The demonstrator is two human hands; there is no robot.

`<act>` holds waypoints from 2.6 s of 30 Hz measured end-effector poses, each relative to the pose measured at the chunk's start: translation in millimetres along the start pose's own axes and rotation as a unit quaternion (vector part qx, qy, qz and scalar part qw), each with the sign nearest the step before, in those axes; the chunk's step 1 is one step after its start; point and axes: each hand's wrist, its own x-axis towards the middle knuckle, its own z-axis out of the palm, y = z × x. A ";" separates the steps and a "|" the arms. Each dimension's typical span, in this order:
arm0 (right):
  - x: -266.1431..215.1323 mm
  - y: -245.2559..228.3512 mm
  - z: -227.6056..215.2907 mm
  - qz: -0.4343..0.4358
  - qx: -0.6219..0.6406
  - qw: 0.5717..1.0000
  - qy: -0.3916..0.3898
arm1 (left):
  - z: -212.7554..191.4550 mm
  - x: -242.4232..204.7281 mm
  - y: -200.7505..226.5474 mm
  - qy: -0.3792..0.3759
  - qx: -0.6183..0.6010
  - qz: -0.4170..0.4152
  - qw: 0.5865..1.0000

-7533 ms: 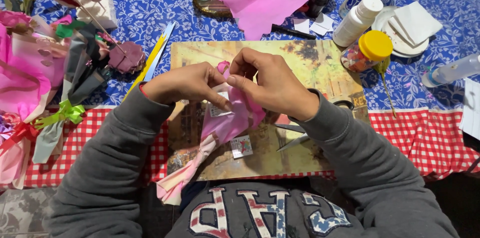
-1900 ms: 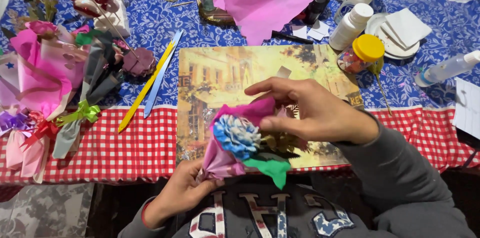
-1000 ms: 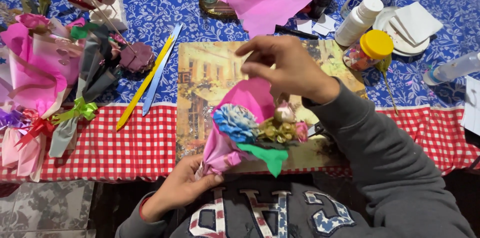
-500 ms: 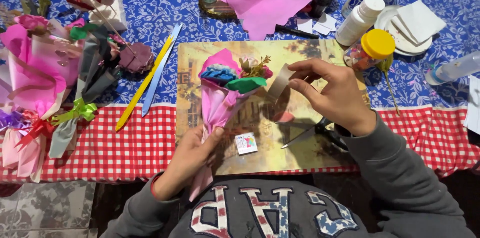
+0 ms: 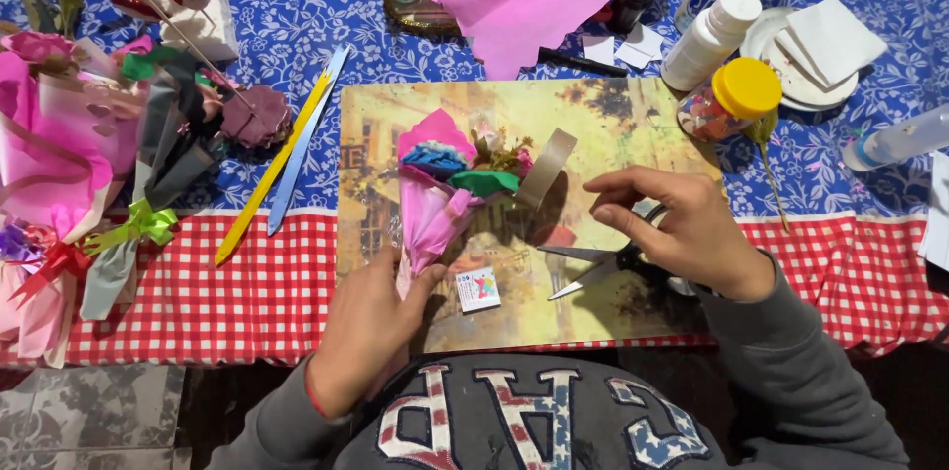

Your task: Assembling a small bouquet of artificial flowers with pink tissue paper, tape, and a blue ribbon.

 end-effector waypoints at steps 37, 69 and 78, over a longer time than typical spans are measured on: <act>2.4 -49.2 25.3 -0.105 0.020 0.991 -0.080 | -75.1 56.7 -112.5 0.153 0.210 0.066 0.963; 73.4 -34.3 -8.5 -0.144 0.193 0.965 0.109 | -114.3 107.3 77.1 0.036 0.074 0.383 0.920; 84.7 -42.9 -41.7 -0.163 0.395 0.902 0.057 | -124.3 144.1 97.6 0.008 0.007 0.385 0.923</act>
